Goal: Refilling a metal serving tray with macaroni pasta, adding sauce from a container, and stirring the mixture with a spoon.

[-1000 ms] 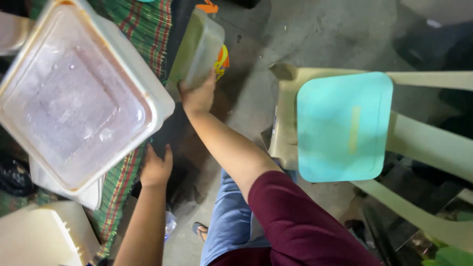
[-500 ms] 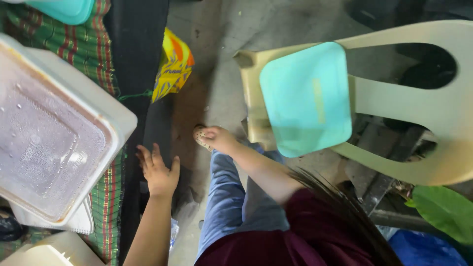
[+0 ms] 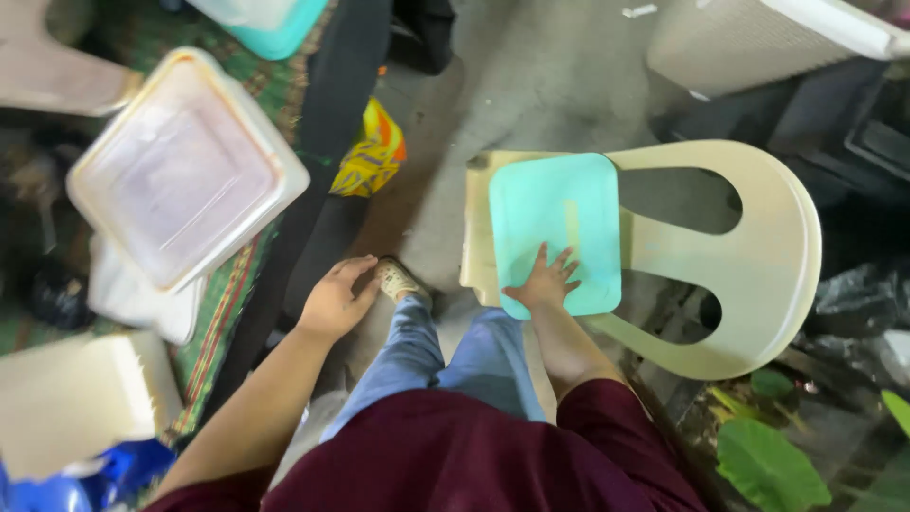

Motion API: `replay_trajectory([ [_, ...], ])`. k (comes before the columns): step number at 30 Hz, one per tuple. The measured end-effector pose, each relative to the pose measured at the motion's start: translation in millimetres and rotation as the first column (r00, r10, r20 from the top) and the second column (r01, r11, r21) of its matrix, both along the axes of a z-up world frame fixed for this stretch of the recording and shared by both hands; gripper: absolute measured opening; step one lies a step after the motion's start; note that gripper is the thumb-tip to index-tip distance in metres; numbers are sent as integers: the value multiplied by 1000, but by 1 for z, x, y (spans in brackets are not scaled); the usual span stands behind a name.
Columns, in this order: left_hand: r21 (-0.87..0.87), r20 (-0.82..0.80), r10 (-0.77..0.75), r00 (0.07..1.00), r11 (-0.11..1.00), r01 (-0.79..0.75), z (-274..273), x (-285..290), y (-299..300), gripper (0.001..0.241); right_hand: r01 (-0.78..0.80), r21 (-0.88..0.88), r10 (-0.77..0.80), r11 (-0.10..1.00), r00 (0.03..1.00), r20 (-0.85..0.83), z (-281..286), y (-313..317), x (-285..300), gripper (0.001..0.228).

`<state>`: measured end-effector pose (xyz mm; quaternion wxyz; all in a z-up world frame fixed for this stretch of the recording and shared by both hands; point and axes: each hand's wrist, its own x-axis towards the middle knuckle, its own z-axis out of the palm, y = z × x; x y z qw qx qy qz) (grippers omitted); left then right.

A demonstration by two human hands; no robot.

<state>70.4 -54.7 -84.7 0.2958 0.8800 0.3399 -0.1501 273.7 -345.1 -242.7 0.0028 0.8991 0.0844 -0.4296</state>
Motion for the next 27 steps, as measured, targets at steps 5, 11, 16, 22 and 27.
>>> replay_trajectory([
  [5, 156, -78, 147, 986, 979, -133, 27, -58, 23, 39, -239, -41, 241, 970, 969, 53, -38, -2, -36, 143],
  [11, 364, 186, 302, 935, 862, -351, 71, -100, 25, 34, -189, -121, 167, 974, 971, -169, -21, -1, -30, 154],
  [16, 222, 260, 672, 693, 657, -720, 91, -117, 76, 41, 34, 45, -22, 998, 971, -238, -75, 51, 6, 160],
  [22, -1, 255, 874, 413, 428, -904, 84, -132, 151, 94, 91, 661, 29, 745, 985, -169, 89, 214, 9, 93],
  [27, -291, -35, 936, 351, 327, -899, 83, -145, 191, 75, 297, 752, -54, 588, 943, -330, 182, 340, -22, 69],
])
